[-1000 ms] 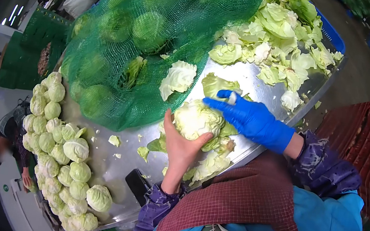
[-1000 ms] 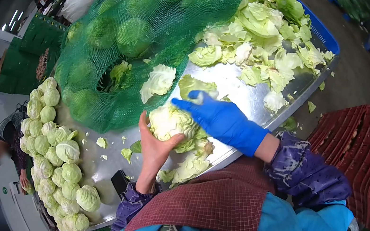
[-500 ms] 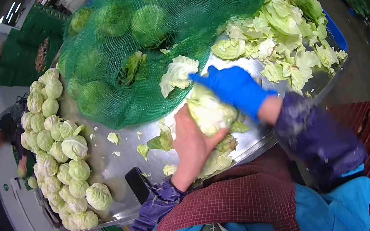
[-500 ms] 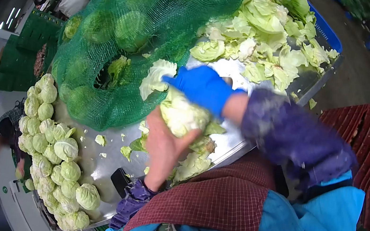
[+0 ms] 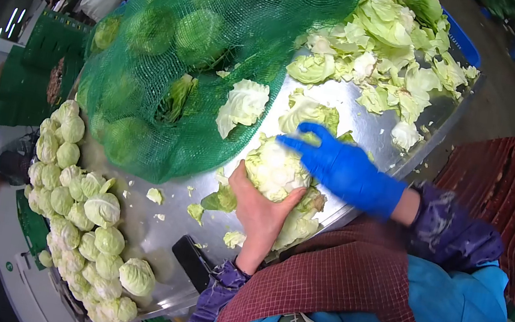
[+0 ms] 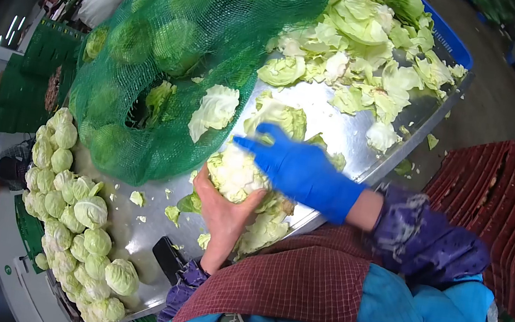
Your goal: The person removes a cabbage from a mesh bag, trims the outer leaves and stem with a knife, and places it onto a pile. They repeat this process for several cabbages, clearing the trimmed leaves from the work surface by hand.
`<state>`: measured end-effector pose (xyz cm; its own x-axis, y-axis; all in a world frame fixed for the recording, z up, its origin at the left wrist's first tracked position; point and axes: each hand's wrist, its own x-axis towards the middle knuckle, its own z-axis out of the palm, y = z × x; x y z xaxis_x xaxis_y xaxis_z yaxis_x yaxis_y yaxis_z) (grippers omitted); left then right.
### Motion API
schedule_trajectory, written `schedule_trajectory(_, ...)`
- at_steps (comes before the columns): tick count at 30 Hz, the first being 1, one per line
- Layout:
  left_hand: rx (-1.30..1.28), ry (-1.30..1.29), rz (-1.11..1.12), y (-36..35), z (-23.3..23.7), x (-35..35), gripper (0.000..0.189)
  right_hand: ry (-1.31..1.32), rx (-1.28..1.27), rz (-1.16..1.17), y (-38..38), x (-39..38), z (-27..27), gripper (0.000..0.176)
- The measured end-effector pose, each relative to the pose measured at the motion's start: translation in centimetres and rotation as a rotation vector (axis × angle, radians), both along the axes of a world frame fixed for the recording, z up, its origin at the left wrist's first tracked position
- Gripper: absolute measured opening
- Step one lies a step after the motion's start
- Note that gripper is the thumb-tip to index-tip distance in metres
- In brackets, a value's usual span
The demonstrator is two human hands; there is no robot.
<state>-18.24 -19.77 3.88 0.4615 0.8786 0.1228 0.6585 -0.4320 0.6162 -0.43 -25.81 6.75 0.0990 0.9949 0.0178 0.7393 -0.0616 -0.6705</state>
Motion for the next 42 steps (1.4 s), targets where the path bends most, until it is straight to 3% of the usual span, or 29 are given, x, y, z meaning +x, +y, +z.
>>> schedule_trajectory(3,0.027,0.018,0.014,-0.3,0.1,0.4,0.103,-0.168,0.028,-0.013,-0.6,-1.9,-1.2,0.052)
schedule_trajectory(7,0.013,0.010,-0.022,-0.4,0.1,0.0,0.102,0.089,-0.151,-0.223,1.4,2.9,-3.5,0.045)
schedule_trajectory(9,0.036,-0.017,-0.042,0.0,0.0,0.4,0.101,0.165,-0.238,-0.194,0.8,3.7,-2.2,0.058)
schedule_trajectory(11,0.018,-0.013,-0.042,-0.2,0.0,0.1,0.100,0.072,0.013,-0.145,0.5,1.7,-2.4,0.072)
schedule_trajectory(13,0.014,-0.056,-0.056,0.4,-0.4,-0.4,0.100,0.085,0.009,-0.216,1.0,2.0,-3.8,0.070)
schedule_trajectory(15,-0.061,-0.149,-0.140,1.3,-1.4,-2.0,0.100,0.623,-0.163,-0.264,1.6,4.7,-8.7,0.061)
schedule_trajectory(17,-0.055,-0.122,-0.125,1.8,-1.6,-3.6,0.100,0.576,-0.205,-0.294,1.5,4.8,-8.4,0.055)
schedule_trajectory(19,-0.066,-0.084,-0.111,1.5,-2.0,-5.2,0.100,0.176,-0.048,-0.342,1.4,3.6,-6.9,0.050)
schedule_trajectory(20,-0.147,-0.116,-0.104,1.5,-2.3,-5.6,0.100,0.142,-0.176,-0.310,2.0,3.4,-3.1,0.042)
schedule_trajectory(24,-0.167,-0.064,-0.088,1.0,-0.8,-5.1,0.097,-0.086,0.095,-0.136,3.9,2.7,-2.2,0.051)
schedule_trajectory(25,-0.163,-0.070,-0.082,0.5,-0.1,-4.7,0.097,-0.043,0.034,-0.032,4.2,2.2,-0.9,0.055)
schedule_trajectory(27,-0.834,-0.543,0.330,-1.0,1.4,-4.7,0.090,0.052,0.182,0.042,4.5,0.6,-2.6,0.059)
schedule_trajectory(28,-1.160,-0.713,0.397,-1.2,1.7,-5.3,0.082,0.180,0.033,0.076,4.5,0.3,-3.4,0.066)
schedule_trajectory(29,-1.153,-0.720,0.410,-1.3,1.5,-5.5,0.082,0.404,-0.201,0.109,4.4,-0.1,-4.0,0.069)
schedule_trajectory(31,-1.559,-1.087,0.352,-1.5,0.2,-5.6,0.077,0.344,-0.112,0.112,3.0,-1.8,-4.6,0.069)
schedule_trajectory(32,-1.640,-1.125,0.306,-0.4,-0.9,-6.1,0.069,0.370,-0.066,0.106,2.2,-2.5,-4.6,0.068)
schedule_trajectory(35,-1.450,-1.039,0.263,1.1,-0.2,-6.1,0.067,0.535,0.046,0.064,0.0,-3.8,-4.5,0.061)
schedule_trajectory(36,-1.291,-0.872,0.353,1.5,1.2,-5.1,0.077,0.732,-0.031,0.028,-0.7,-4.1,-4.6,0.059)
schedule_trajectory(37,-1.290,-0.877,0.356,2.2,0.9,-4.7,0.077,0.928,-0.112,-0.008,-1.3,-4.2,-4.7,0.058)
schedule_trajectory(39,-0.850,-0.621,0.120,3.4,-0.1,-4.5,0.084,0.881,-0.266,-0.012,-1.4,-2.6,-2.5,0.057)
schedule_trajectory(40,-0.810,-0.578,0.139,3.4,0.3,-3.9,0.095,0.828,-0.410,-0.020,-1.5,-1.7,-1.9,0.056)
schedule_trajectory(42,-0.714,-0.525,0.102,3.8,-1.0,-3.8,0.097,0.486,-0.012,0.008,-1.5,-0.3,-2.9,0.051)
